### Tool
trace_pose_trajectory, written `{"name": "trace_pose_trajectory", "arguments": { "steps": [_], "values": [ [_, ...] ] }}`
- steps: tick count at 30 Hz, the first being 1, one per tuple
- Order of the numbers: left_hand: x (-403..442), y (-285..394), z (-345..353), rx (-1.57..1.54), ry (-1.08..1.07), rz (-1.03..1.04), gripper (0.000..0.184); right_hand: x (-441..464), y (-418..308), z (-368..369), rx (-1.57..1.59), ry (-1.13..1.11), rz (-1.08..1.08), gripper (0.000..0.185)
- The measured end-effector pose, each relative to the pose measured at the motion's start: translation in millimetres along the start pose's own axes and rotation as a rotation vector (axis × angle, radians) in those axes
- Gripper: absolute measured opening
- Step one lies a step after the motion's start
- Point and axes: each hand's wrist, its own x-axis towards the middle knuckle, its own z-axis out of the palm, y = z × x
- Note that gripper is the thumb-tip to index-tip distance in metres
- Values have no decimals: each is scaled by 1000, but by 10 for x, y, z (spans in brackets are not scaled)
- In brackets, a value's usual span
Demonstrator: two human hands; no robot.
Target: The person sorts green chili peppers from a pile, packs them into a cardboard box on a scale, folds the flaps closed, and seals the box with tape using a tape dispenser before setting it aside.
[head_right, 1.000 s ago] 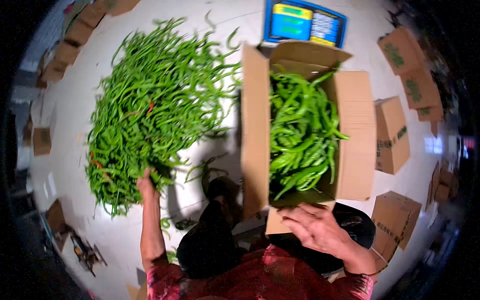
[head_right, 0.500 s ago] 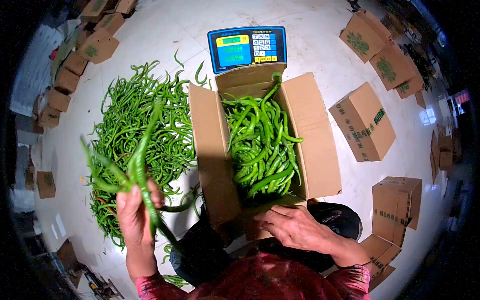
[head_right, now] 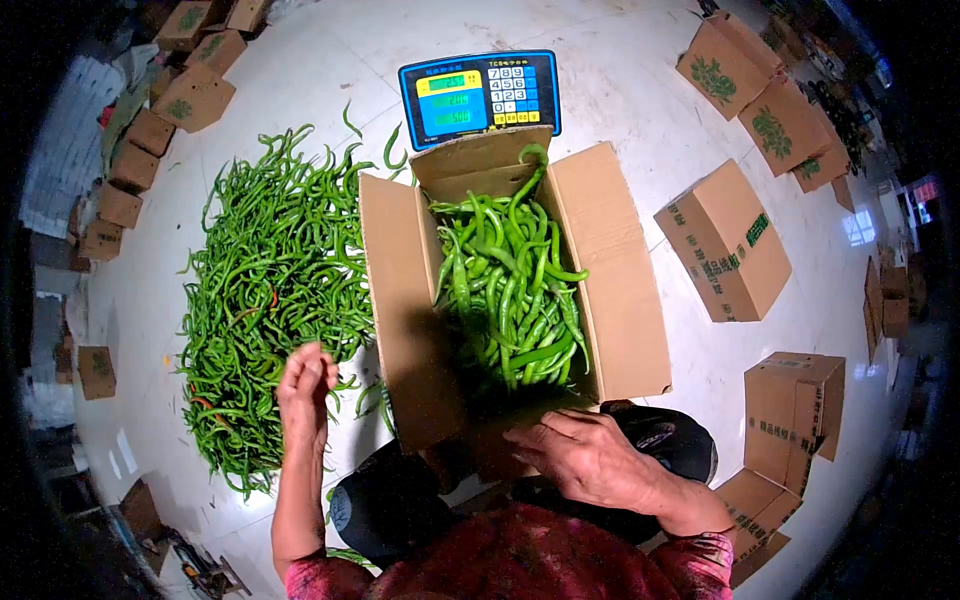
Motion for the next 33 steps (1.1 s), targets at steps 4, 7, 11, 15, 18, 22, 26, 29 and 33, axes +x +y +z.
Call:
{"name": "trace_pose_trajectory", "arguments": {
  "steps": [4,7,11,15,18,22,26,29,33],
  "values": [
    [-274,-979,-718,194,97,-264,13,3,-22,12,-29,-15,-16,25],
    [-702,-2062,-1584,902,-32,-264,27,12,-36,38,-26,-9,-45,28],
    [-1154,-2399,-1832,573,171,-622,27,47,-76,66,-19,12,-82,30],
    [-1356,-2479,-1915,496,261,-699,26,36,-74,93,-10,20,-98,31],
    [-1438,-2504,-1943,468,292,-717,26,26,-79,115,-14,15,-91,31],
    [-1502,-2531,-1946,446,314,-731,25,17,-97,88,-47,-13,-79,29],
    [-1570,-2558,-1945,422,333,-743,25,3,-63,109,-52,12,-97,29],
    [-1636,-2583,-1959,410,348,-751,24,-1,-95,94,-60,-2,-65,27],
    [-1746,-2600,-1969,386,370,-758,24,6,-120,88,-57,-21,-36,25]
  ]
}}
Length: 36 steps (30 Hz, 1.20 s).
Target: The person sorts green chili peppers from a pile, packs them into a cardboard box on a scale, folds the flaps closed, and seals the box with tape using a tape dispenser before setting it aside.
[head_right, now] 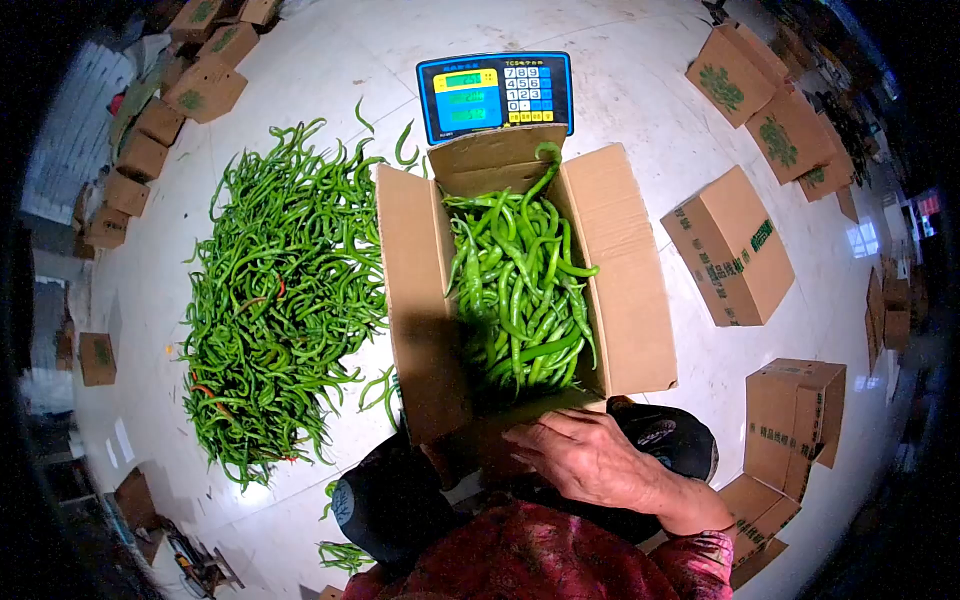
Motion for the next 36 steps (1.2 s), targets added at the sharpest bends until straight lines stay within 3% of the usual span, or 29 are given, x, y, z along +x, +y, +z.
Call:
{"name": "trace_pose_trajectory", "arguments": {
  "steps": [6,9,11,19,20,23,27,36],
  "values": [
    [-180,-215,-114,-60,18,0,24,17,40,28,0,47,-15,21],
    [-435,-432,-214,-81,38,-18,23,15,55,59,-23,-50,51,21],
    [-538,-518,-236,-94,46,-34,23,-2,92,88,-55,-196,83,35],
    [-719,-695,-285,-133,57,-100,23,2,371,498,-500,-254,100,45],
    [-709,-704,-288,-136,56,-109,23,-7,449,584,-557,-182,69,40],
    [-719,-719,-311,-151,57,-126,23,64,597,701,-600,-341,150,32],
    [-791,-722,-374,-186,52,-112,23,196,738,816,-520,-366,137,27],
    [-219,-395,-213,-356,-64,132,23,53,793,969,-622,-173,20,22]
  ]
}}
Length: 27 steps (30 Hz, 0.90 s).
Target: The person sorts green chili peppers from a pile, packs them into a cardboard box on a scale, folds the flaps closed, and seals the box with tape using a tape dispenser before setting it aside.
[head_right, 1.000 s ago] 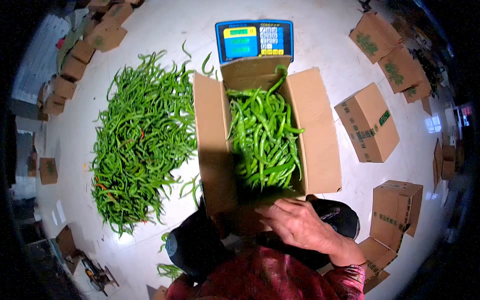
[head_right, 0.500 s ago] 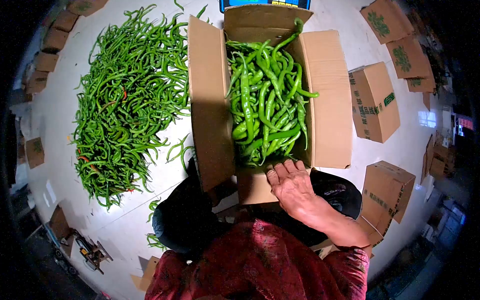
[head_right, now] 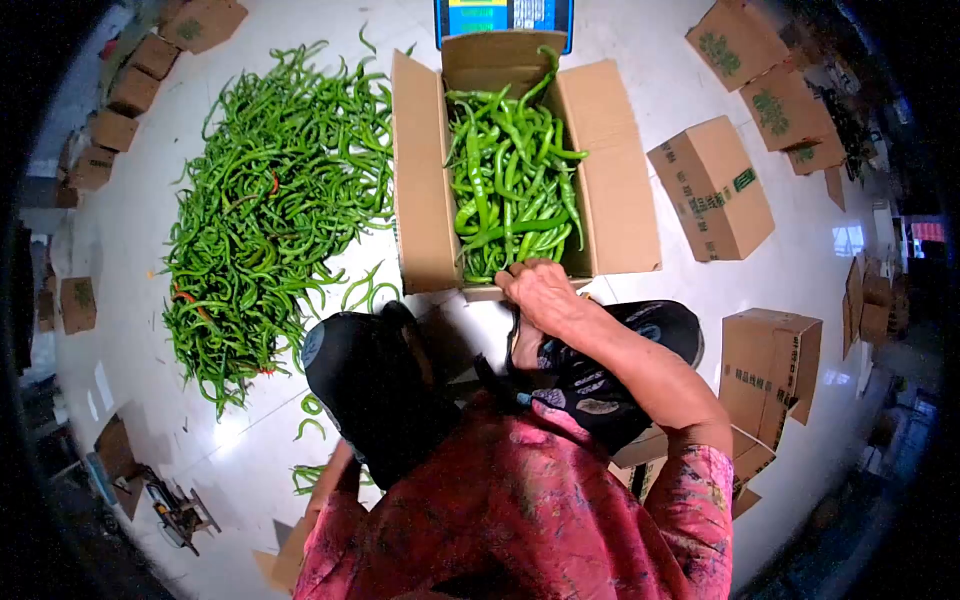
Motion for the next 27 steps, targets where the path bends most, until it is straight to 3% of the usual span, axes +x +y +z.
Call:
{"name": "trace_pose_trajectory", "arguments": {
  "steps": [4,5,6,8,10,12,13,15,16,17,19,20,21,22,23,25,27],
  "values": [
    [506,1044,308,-462,-228,157,23,-25,-46,-162,87,-161,69,28],
    [209,1680,445,-64,-342,434,22,-8,-16,-303,120,-214,50,34],
    [-161,2150,652,226,-193,631,21,-13,3,-450,139,-210,119,38],
    [-701,2909,1002,317,-349,635,30,-64,244,-635,367,155,175,27],
    [-1145,3298,1400,539,-419,759,43,-188,448,-952,371,428,467,20],
    [-1373,3483,1861,528,-535,634,56,-287,971,-894,65,685,524,38],
    [-1296,3473,2091,617,-556,691,64,-337,1110,-943,-55,672,614,57],
    [-1153,3404,2565,756,-596,784,71,-389,1508,-734,-22,557,802,66],
    [-1124,3353,2786,687,-708,644,69,-389,1689,-704,374,362,893,71],
    [-1166,3272,2980,599,-758,645,58,-401,1826,-550,980,247,877,63],
    [-920,3134,3205,686,-689,630,44,-341,1663,-391,1385,431,758,56],
    [-911,3142,3205,723,-620,708,36,-316,1426,-659,1281,392,705,43],
    [-810,3195,3088,680,-729,679,34,-252,1301,-826,927,236,794,33],
    [-701,3311,2988,617,-718,500,33,-209,1105,-835,832,308,670,28],
    [-589,3479,2817,530,-845,381,37,-179,1008,-787,864,271,691,27],
    [-403,3643,2679,431,-754,318,33,-208,802,-675,1187,410,482,23],
    [-578,3581,2781,698,-590,504,26,-224,972,-637,1111,315,644,22]
  ]
}}
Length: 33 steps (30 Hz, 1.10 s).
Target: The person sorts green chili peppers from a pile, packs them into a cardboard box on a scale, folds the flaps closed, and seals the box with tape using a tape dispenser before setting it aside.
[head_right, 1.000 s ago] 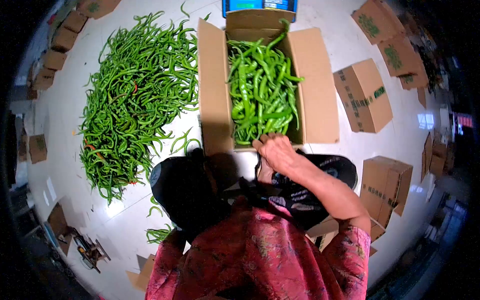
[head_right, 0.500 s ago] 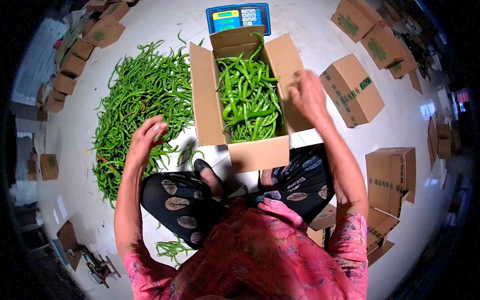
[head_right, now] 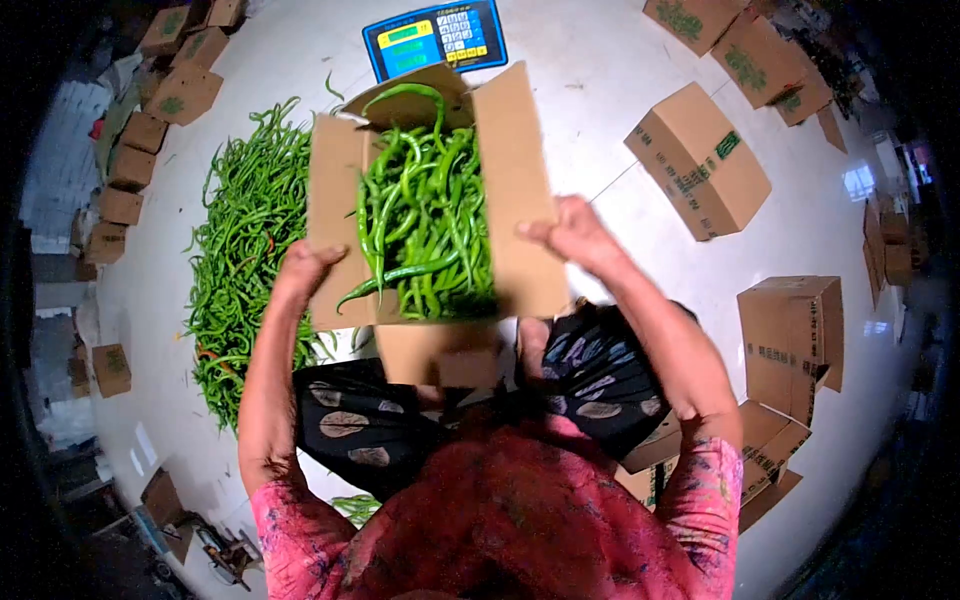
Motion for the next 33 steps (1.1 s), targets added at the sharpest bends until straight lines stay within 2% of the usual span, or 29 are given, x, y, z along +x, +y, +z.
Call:
{"name": "trace_pose_trajectory", "arguments": {
  "steps": [2,4,5,6,8,9,10,11,12,14,16,17,18,19,22,23,24,26,27,30,31,33],
  "values": [
    [-82,-24,457,387,129,239,25,118,37,-242,-10,45,87,21],
    [-111,-21,672,175,11,319,26,112,25,-486,125,52,113,21],
    [-94,36,643,150,18,170,26,111,89,-435,-48,128,90,21],
    [-45,151,553,138,27,33,27,29,32,-319,-300,108,43,21],
    [79,158,369,-44,24,46,24,-140,14,-113,-177,144,-55,21],
    [77,192,317,-105,5,40,23,-211,-27,-39,1,119,-37,23],
    [42,188,283,-169,-14,25,22,-228,58,-31,34,115,37,23],
    [13,158,370,72,71,84,20,-168,115,-100,54,101,96,24],
    [-39,110,505,416,115,316,19,-80,153,-218,66,93,145,24],
    [-271,235,755,174,81,303,20,15,215,-454,218,55,144,22],
    [-177,209,613,12,14,114,31,-68,101,-347,-69,110,48,20],
    [-111,195,528,-43,11,107,32,-144,-1,-213,-184,97,120,18],
    [-87,248,482,-87,5,97,32,-235,-67,-89,-156,108,27,19],
    [-136,260,486,-66,66,91,29,-264,-81,-91,-129,91,75,21],
    [-277,58,610,208,80,323,24,-82,33,-271,105,18,196,25],
    [-255,44,558,138,70,225,25,-59,33,-346,218,-29,232,25],
    [-212,42,486,38,28,127,27,-83,-27,-255,59,4,157,25],
    [-235,303,433,86,74,57,26,-218,-96,7,-218,99,3,24],
    [-161,227,408,-38,79,87,29,-238,-32,54,-205,78,-159,25],
    [-168,59,455,95,130,251,32,-117,-10,-126,17,-13,182,26],
    [-188,121,383,33,94,139,35,-147,-36,-104,112,20,126,25],
    [-170,162,360,-54,72,144,33,-148,-33,-51,-120,61,56,24]
  ]
}}
